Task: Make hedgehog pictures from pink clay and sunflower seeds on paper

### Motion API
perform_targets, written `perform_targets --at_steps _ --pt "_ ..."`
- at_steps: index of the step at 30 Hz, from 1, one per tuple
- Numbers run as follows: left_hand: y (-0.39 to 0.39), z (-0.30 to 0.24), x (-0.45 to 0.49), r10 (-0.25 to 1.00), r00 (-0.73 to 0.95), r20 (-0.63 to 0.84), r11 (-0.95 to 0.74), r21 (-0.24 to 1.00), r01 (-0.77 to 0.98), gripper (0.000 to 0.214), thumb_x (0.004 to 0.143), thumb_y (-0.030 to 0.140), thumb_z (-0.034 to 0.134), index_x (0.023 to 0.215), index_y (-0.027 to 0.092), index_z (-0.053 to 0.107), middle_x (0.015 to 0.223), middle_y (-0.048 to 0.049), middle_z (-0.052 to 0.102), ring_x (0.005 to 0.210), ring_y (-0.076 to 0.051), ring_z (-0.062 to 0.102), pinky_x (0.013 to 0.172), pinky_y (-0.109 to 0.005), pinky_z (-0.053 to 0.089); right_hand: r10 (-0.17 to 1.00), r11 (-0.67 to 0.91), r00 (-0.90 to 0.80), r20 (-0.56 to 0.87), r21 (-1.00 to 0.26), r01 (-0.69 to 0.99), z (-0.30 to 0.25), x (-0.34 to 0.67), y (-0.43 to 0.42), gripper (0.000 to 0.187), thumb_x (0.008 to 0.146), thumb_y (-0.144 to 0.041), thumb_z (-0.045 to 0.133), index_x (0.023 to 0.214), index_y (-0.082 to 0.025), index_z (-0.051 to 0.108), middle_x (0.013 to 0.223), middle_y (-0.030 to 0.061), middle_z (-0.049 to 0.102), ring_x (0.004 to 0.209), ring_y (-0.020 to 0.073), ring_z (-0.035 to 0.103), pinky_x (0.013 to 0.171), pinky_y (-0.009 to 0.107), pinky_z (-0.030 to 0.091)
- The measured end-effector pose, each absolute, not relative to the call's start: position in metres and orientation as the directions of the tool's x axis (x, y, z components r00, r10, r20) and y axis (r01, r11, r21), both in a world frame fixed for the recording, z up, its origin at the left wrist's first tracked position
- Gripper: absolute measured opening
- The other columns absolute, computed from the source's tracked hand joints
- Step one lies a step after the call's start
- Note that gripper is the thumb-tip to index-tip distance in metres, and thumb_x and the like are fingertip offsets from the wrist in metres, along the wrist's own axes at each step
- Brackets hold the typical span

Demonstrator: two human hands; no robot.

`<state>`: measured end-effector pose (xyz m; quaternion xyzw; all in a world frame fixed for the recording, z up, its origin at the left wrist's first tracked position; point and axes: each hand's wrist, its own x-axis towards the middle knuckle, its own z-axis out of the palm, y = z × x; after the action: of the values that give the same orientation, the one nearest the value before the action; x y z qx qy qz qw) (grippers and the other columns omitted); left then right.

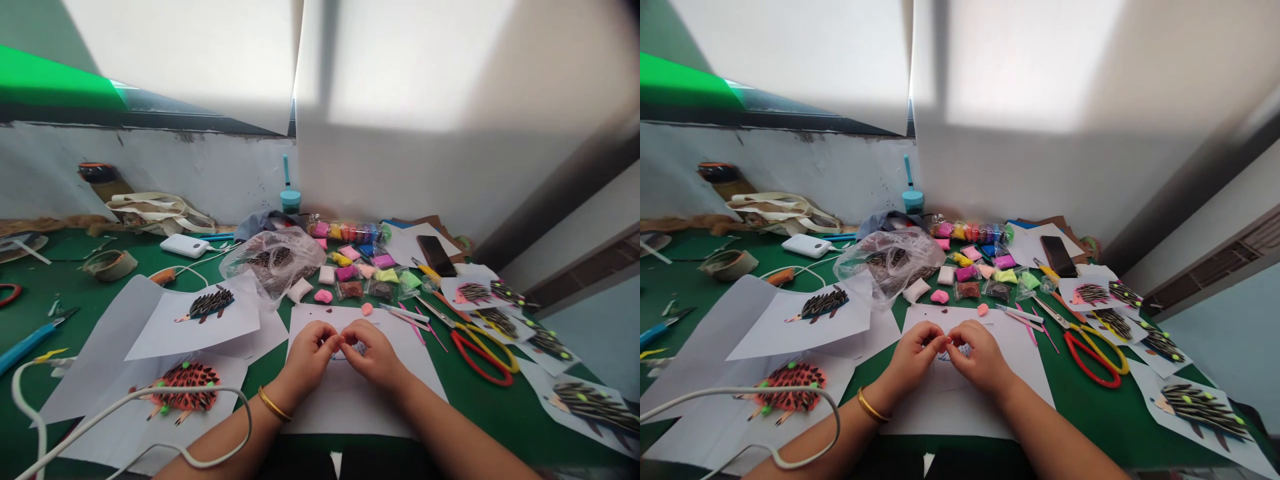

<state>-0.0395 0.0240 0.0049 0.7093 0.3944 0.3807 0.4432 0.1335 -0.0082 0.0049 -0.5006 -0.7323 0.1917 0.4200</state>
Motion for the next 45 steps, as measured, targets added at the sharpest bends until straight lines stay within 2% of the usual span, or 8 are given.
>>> perform_targets --at_steps 3,7,19,23,27,35,41,45 --pt "0.0229 0.0029 -0.0384 0.899 0.409 0.153 -0.219 0.968 0.120 0.015 0.089 0.033 0.058 0.095 0.019 0.063 0.084 -0.0016 0.064 0.078 -0.017 0.060 0.071 -0.029 0.047 0.900 0.411 -0.129 0.415 -0.716 0.564 0.0049 0.1354 -0.0081 0.015 0.090 -0.028 0.057 0.078 -0.021 0.063 0.074 0.0021 0.063 0.072 0.0170 0.057 0.067 0.031 0.044" --pt "0.0218 0.0017 -0.0360 0.911 0.390 0.134 -0.186 0.977 0.100 0.033 0.085 0.035 0.065 0.113 0.020 0.056 0.084 -0.0005 0.062 0.074 -0.015 0.058 0.068 -0.027 0.046 0.909 0.391 -0.107 0.402 -0.737 0.552 0.0065 0.1369 -0.0081 0.018 0.092 -0.031 0.056 0.079 -0.022 0.064 0.074 0.0021 0.064 0.072 0.0171 0.057 0.067 0.031 0.045" --pt "0.0206 0.0011 -0.0336 0.891 0.442 0.098 -0.181 0.972 0.150 0.029 0.084 0.031 0.062 0.110 0.019 0.057 0.080 -0.0004 0.060 0.070 -0.014 0.055 0.064 -0.026 0.043 0.912 0.383 -0.078 0.403 -0.765 0.518 0.0060 0.1369 -0.0079 0.016 0.090 -0.026 0.058 0.076 -0.021 0.062 0.075 0.0021 0.062 0.073 0.0176 0.056 0.068 0.032 0.044" --pt "0.0213 0.0042 -0.0366 0.898 0.429 0.095 -0.225 0.939 0.262 0.021 0.085 0.039 0.063 0.090 0.018 0.065 0.083 -0.0031 0.064 0.072 -0.016 0.056 0.064 -0.027 0.044 0.908 0.396 -0.089 0.409 -0.770 0.501 0.0084 0.1372 -0.0093 0.015 0.091 -0.028 0.056 0.082 -0.022 0.066 0.080 0.0038 0.065 0.078 0.0190 0.058 0.072 0.034 0.046" --pt "0.0231 0.0042 -0.0386 0.909 0.396 0.132 -0.260 0.921 0.289 0.028 0.088 0.043 0.059 0.077 0.018 0.064 0.073 -0.0025 0.063 0.069 -0.017 0.056 0.064 -0.028 0.043 0.897 0.418 -0.088 0.434 -0.763 0.494 0.0084 0.1384 -0.0100 0.017 0.093 -0.026 0.051 0.092 -0.022 0.067 0.087 0.0047 0.067 0.086 0.0199 0.059 0.078 0.035 0.047" --pt "0.0246 0.0036 -0.0382 0.908 0.407 0.100 -0.235 0.925 0.299 0.025 0.085 0.041 0.062 0.075 0.017 0.065 0.073 -0.0018 0.065 0.069 -0.017 0.058 0.064 -0.027 0.043 0.904 0.411 -0.112 0.414 -0.762 0.500 0.0078 0.1362 -0.0092 0.013 0.090 -0.029 0.059 0.081 -0.021 0.063 0.077 0.0022 0.061 0.076 0.0176 0.056 0.071 0.031 0.044" --pt "0.0233 0.0040 -0.0383 0.900 0.426 0.096 -0.239 0.924 0.297 0.025 0.085 0.042 0.063 0.086 0.018 0.069 0.082 -0.0022 0.068 0.074 -0.017 0.059 0.066 -0.026 0.044 0.913 0.385 -0.087 0.399 -0.773 0.504 0.0055 0.1385 -0.0075 0.017 0.091 -0.027 0.056 0.076 -0.020 0.059 0.075 0.0017 0.059 0.074 0.0168 0.054 0.069 0.030 0.042" --pt "0.0222 0.0051 -0.0382 0.906 0.414 0.093 -0.233 0.924 0.302 0.032 0.087 0.048 0.060 0.080 0.017 0.068 0.074 -0.0018 0.065 0.068 -0.016 0.057 0.063 -0.026 0.042 0.918 0.378 -0.082 0.389 -0.787 0.487 0.0051 0.1409 -0.0062 0.018 0.093 -0.029 0.052 0.079 -0.020 0.060 0.077 0.0023 0.060 0.076 0.0174 0.055 0.070 0.030 0.043"
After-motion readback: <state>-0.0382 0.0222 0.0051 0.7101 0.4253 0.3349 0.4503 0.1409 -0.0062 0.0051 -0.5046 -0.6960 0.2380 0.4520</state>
